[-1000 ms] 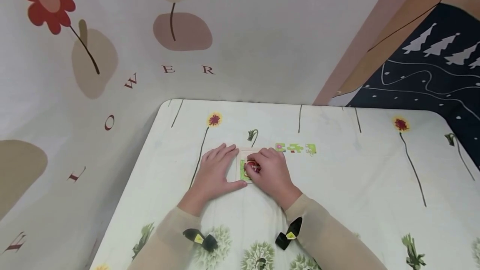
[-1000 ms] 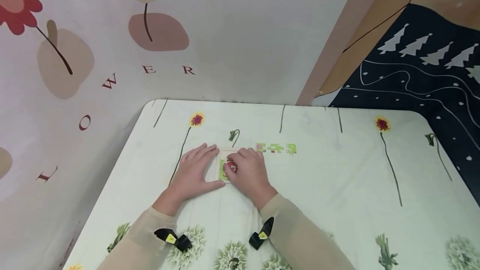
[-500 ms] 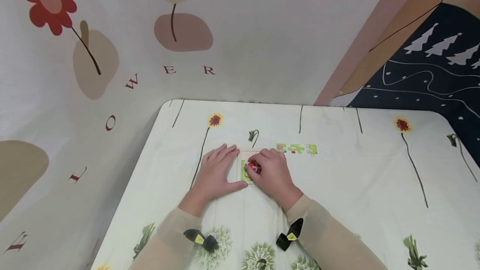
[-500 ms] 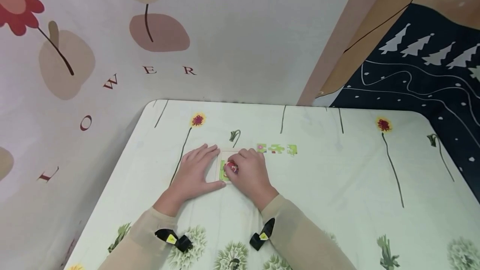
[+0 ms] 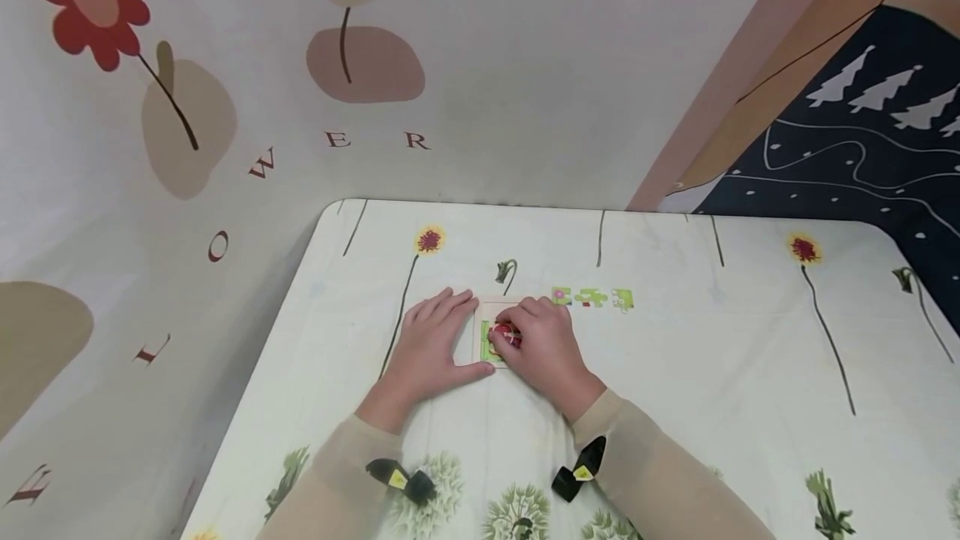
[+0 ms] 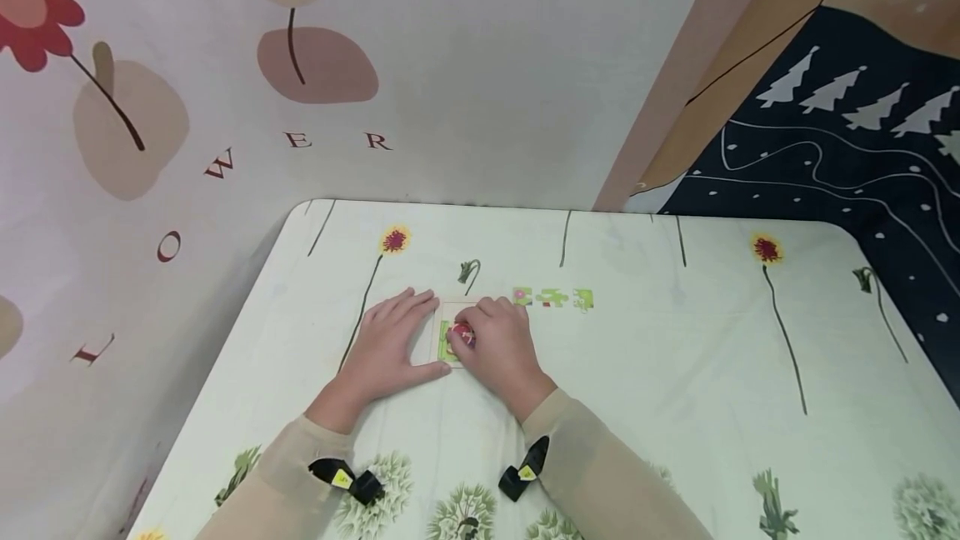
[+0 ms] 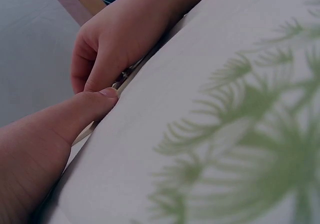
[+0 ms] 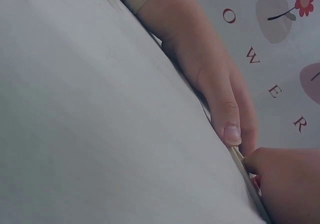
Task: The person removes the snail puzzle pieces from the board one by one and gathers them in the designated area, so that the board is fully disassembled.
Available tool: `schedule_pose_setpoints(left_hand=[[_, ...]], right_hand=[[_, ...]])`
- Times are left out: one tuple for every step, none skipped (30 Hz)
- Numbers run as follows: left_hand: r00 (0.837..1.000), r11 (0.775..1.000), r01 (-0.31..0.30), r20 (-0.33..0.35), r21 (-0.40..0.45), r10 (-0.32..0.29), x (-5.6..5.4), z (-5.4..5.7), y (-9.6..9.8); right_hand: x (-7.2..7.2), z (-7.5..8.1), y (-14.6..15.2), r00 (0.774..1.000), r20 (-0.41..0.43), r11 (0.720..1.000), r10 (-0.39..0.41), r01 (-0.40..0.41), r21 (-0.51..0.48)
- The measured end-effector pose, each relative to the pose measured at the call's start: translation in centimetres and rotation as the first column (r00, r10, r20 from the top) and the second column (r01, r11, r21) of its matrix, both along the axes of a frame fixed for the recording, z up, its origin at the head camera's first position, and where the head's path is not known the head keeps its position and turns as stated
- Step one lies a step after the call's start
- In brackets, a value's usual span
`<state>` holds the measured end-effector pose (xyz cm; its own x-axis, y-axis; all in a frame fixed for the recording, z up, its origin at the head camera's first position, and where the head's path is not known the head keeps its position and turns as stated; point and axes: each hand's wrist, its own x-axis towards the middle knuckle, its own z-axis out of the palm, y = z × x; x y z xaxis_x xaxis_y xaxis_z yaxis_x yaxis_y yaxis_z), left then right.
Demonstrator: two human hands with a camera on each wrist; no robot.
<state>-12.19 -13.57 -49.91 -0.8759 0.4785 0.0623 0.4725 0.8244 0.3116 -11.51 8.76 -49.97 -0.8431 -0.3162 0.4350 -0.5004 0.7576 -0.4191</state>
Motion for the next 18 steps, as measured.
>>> schedule_pose_setpoints(left_hand=[[1.000, 1.000, 0.000, 0.000, -0.001, 0.000, 0.00, 0.00, 0.00], [1.000, 1.000, 0.000, 0.000, 0.000, 0.000, -0.01, 0.01, 0.00], [1.000, 1.000, 0.000, -0.001, 0.002, 0.000, -0.01, 0.02, 0.00], [1.000, 1.000, 0.001, -0.002, 0.003, -0.001, 0.01, 0.01, -0.01], [1.000, 1.000, 0.001, -0.004, 0.004, -0.001, 0.02, -0.01, -0.02], [1.000, 1.000, 0.002, -0.005, 0.007, -0.002, 0.03, -0.02, -0.03], [1.000, 1.000, 0.002, -0.008, 0.009, -0.002, 0.04, -0.05, -0.04], [1.000, 1.000, 0.003, -0.012, 0.010, -0.003, 0.05, -0.08, -0.06], [1.000, 1.000, 0.006, -0.018, 0.011, -0.005, 0.05, -0.12, -0.08], [1.000, 1.000, 0.006, -0.024, 0.011, -0.006, 0.05, -0.16, -0.09], [1.000, 1.000, 0.008, -0.029, 0.011, -0.007, 0.06, -0.18, -0.10], [0.999, 1.000, 0.009, -0.034, 0.012, -0.008, 0.08, -0.19, -0.11], [0.999, 1.000, 0.009, -0.038, 0.013, -0.009, 0.09, -0.20, -0.12], [0.999, 1.000, 0.010, -0.040, 0.014, -0.010, 0.10, -0.19, -0.12], [0.999, 1.000, 0.011, -0.042, 0.016, -0.011, 0.10, -0.17, -0.11], [0.999, 1.000, 0.011, -0.041, 0.018, -0.010, 0.11, -0.14, -0.10], [0.999, 1.000, 0.010, -0.038, 0.018, -0.009, 0.13, -0.11, -0.09], [0.999, 1.000, 0.009, -0.034, 0.018, -0.008, 0.14, -0.08, -0.09]], right_hand=[[-0.01, -0.01, 0.00, 1.000, 0.002, 1.000, 0.000, 0.000, -0.001], [-0.01, -0.02, 0.01, 1.000, 0.003, 1.000, 0.000, 0.000, -0.001], [-0.03, -0.03, 0.01, 1.000, 0.003, 1.000, 0.000, 0.000, -0.002], [-0.03, -0.05, 0.00, 1.000, 0.002, 1.000, 0.000, 0.000, -0.002], [-0.03, -0.07, -0.01, 1.000, 0.002, 1.000, 0.001, -0.001, -0.003], [-0.03, -0.08, -0.01, 1.000, 0.001, 1.000, 0.000, 0.000, -0.003], [-0.04, -0.11, -0.01, 1.000, 0.001, 1.000, 0.001, -0.001, -0.003], [-0.06, -0.14, -0.02, 1.000, -0.001, 1.000, 0.001, -0.001, -0.003], [-0.07, -0.16, -0.01, 1.000, -0.001, 1.000, 0.001, -0.001, -0.003], [-0.08, -0.17, 0.00, 1.000, -0.001, 1.000, 0.002, -0.002, -0.004], [-0.09, -0.19, 0.00, 1.000, -0.001, 1.000, 0.002, -0.002, -0.004], [-0.11, -0.20, 0.00, 1.000, -0.002, 1.000, 0.003, -0.003, -0.005], [-0.12, -0.20, 0.01, 1.000, -0.002, 1.000, 0.004, -0.004, -0.006], [-0.12, -0.18, 0.01, 1.000, -0.004, 1.000, 0.004, -0.004, -0.008], [-0.11, -0.16, 0.01, 1.000, -0.004, 1.000, 0.004, -0.004, -0.010], [-0.12, -0.14, 0.00, 1.000, -0.005, 1.000, 0.004, -0.004, -0.012], [-0.11, -0.13, 0.00, 1.000, -0.005, 1.000, 0.004, -0.004, -0.015], [-0.10, -0.11, -0.01, 1.000, -0.003, 1.000, 0.004, -0.004, -0.018]])
